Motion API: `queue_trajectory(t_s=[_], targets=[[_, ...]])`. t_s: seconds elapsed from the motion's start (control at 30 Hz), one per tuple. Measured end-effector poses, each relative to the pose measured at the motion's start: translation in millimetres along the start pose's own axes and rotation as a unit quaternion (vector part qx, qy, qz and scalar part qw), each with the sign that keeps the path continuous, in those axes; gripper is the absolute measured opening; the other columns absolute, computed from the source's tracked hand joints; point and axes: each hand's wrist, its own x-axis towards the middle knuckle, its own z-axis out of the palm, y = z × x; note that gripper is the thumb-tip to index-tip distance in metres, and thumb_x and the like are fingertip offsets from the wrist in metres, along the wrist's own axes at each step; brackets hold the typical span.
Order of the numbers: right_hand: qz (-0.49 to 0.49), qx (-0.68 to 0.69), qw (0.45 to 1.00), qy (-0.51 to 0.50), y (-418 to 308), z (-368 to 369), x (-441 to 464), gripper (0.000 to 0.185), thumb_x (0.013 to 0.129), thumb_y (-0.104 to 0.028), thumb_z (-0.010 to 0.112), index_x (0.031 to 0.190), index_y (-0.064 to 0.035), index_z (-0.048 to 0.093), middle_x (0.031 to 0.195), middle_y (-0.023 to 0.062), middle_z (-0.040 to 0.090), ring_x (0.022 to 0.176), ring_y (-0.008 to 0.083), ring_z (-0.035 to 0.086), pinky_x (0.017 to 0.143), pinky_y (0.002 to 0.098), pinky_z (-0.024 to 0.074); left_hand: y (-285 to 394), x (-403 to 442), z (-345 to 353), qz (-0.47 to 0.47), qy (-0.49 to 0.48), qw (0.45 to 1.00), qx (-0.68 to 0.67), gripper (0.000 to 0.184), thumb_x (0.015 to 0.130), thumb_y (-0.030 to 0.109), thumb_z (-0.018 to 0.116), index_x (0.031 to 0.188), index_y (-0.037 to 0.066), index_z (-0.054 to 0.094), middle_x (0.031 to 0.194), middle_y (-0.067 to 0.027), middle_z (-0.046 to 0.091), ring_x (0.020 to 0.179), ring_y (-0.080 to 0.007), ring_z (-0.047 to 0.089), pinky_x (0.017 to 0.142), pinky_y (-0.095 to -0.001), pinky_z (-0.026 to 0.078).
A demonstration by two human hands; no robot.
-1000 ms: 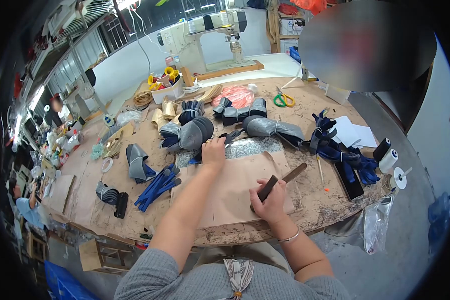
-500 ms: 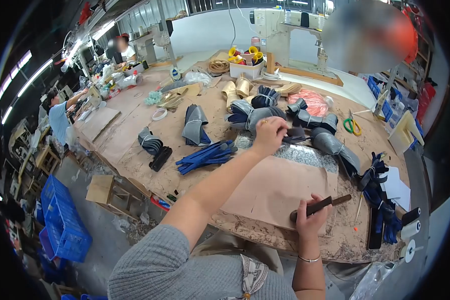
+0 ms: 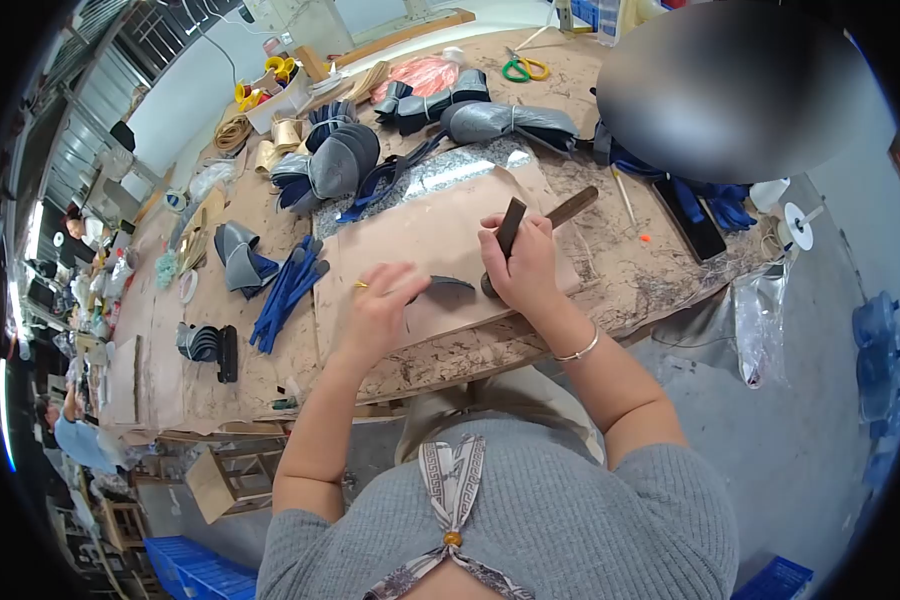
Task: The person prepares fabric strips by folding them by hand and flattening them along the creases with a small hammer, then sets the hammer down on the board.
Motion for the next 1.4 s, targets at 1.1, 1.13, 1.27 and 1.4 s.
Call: queue_trajectory(t_s=[1.1,1.13,1.27,1.4], targets=[[-0.081,-0.043,0.994,-0.061,-16.7,5.8,6.3,0.008,0.084,-0.013,0.068,0.083,-0.0083,0.061,0.075,0.0016,0.064,0.064,0.0228,0.057,0.078,0.0375,0.0378,25.2,19.2,30.6,0.046,0.032,0.996,-0.073,0.017,0.08,0.002,0.062,0.095,0.003,0.071,0.095,-0.0097,0.063,0.088,-0.0286,0.062,0.079,-0.0381,0.052],[-0.085,-0.039,0.994,-0.063,-17.4,6.3,7.0,0.009,0.084,-0.013,0.069,0.083,-0.0083,0.061,0.075,0.0015,0.064,0.064,0.0228,0.057,0.078,0.0374,0.0379,26.5,17.8,29.4,0.065,0.034,0.996,-0.045,0.019,0.079,0.003,0.061,0.097,0.003,0.07,0.096,-0.0091,0.063,0.09,-0.0279,0.062,0.08,-0.0374,0.052],[-0.123,-0.026,0.99,-0.058,-30.5,4.3,17.4,0.01,0.081,-0.011,0.071,0.082,-0.0085,0.061,0.075,0.0014,0.064,0.064,0.0228,0.057,0.078,0.0373,0.0382,32.7,13.7,29.8,0.087,0.005,0.995,0.051,0.024,0.079,0.008,0.06,0.102,0.004,0.067,0.1,-0.0079,0.061,0.094,-0.026,0.06,0.083,-0.0363,0.05],[-0.121,-0.058,0.99,-0.044,-31.2,23.2,16.7,0.011,0.082,-0.013,0.07,0.081,-0.007,0.061,0.07,0.0042,0.062,0.066,0.024,0.059,0.078,0.0385,0.0396,32.8,10.3,33.2,0.098,0.02,0.993,0.065,0.023,0.078,0.009,0.059,0.1,0.004,0.063,0.099,-0.0082,0.058,0.097,-0.0251,0.059,0.086,-0.0373,0.048]])
